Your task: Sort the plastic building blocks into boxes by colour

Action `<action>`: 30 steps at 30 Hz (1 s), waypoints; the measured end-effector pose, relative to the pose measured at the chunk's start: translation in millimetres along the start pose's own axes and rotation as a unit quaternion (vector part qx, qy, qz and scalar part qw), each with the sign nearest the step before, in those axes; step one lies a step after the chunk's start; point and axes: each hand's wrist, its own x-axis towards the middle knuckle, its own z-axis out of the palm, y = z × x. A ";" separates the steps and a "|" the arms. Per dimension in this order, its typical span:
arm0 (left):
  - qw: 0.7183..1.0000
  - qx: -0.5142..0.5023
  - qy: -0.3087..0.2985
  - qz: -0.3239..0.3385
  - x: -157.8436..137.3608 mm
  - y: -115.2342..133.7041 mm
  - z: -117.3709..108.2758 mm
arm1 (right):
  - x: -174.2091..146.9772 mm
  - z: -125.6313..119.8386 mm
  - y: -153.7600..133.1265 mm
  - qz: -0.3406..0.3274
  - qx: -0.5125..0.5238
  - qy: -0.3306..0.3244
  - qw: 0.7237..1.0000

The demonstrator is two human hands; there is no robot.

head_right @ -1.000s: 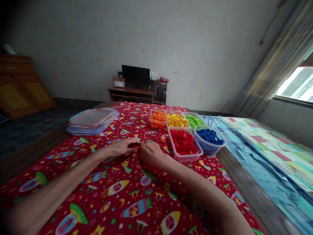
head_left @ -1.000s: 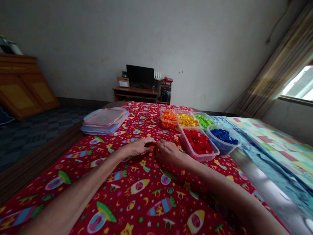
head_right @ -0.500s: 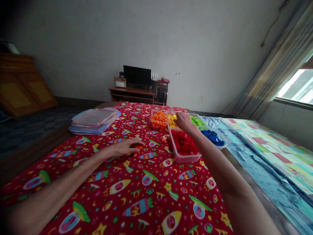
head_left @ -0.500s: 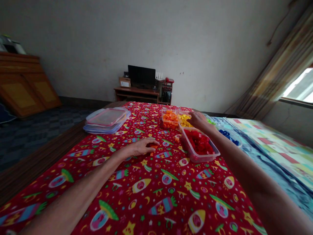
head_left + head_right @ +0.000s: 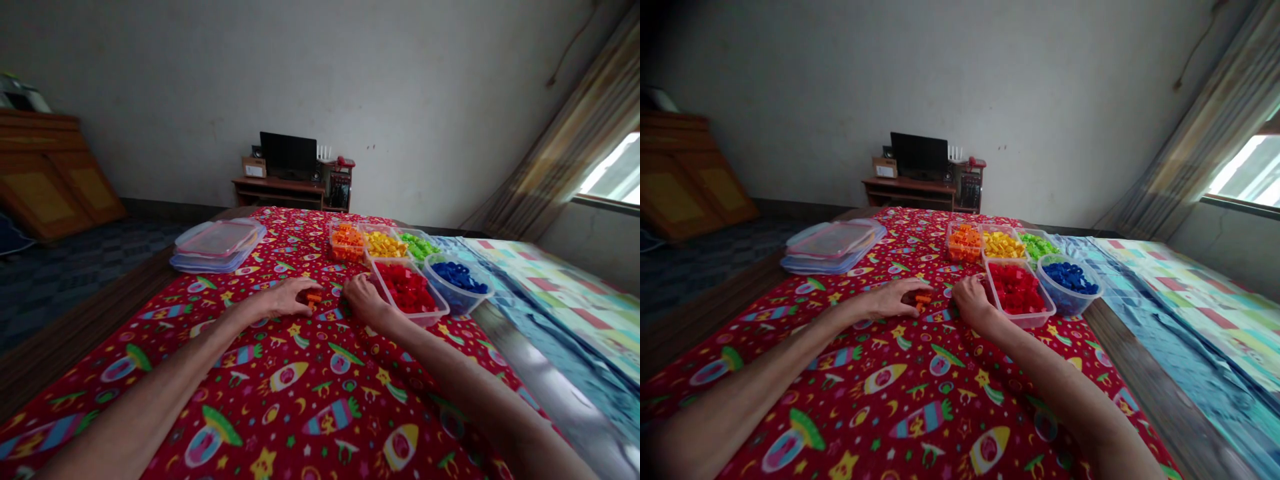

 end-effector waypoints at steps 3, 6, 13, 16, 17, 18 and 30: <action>0.995 -0.075 0.051 -0.038 1.7 -0.7 12.6 | 0.0 -5.1 -1.2 -0.019 0.092 0.026 0.995; 0.990 -0.118 0.072 -0.030 2.8 3.6 21.2 | 2.9 -7.4 -5.0 -0.037 0.179 0.097 0.978; 0.985 -0.040 0.162 -0.053 2.4 -9.6 11.3 | 12.8 1.0 -28.4 -0.065 0.174 0.086 0.979; 0.977 -0.043 0.198 -0.065 1.0 -21.1 9.2 | 15.8 1.9 -36.4 -0.049 0.125 0.055 0.990; 0.977 -0.048 0.197 -0.067 0.6 -22.8 9.2 | 17.0 1.7 -38.3 -0.045 0.115 0.047 0.991; 0.977 -0.046 0.195 -0.069 0.4 -23.4 9.4 | 18.0 1.4 -39.8 -0.040 0.109 0.041 0.992; 0.978 0.078 0.181 -0.063 -1.4 -12.4 8.8 | 12.6 -3.7 -39.3 0.040 0.125 0.022 0.991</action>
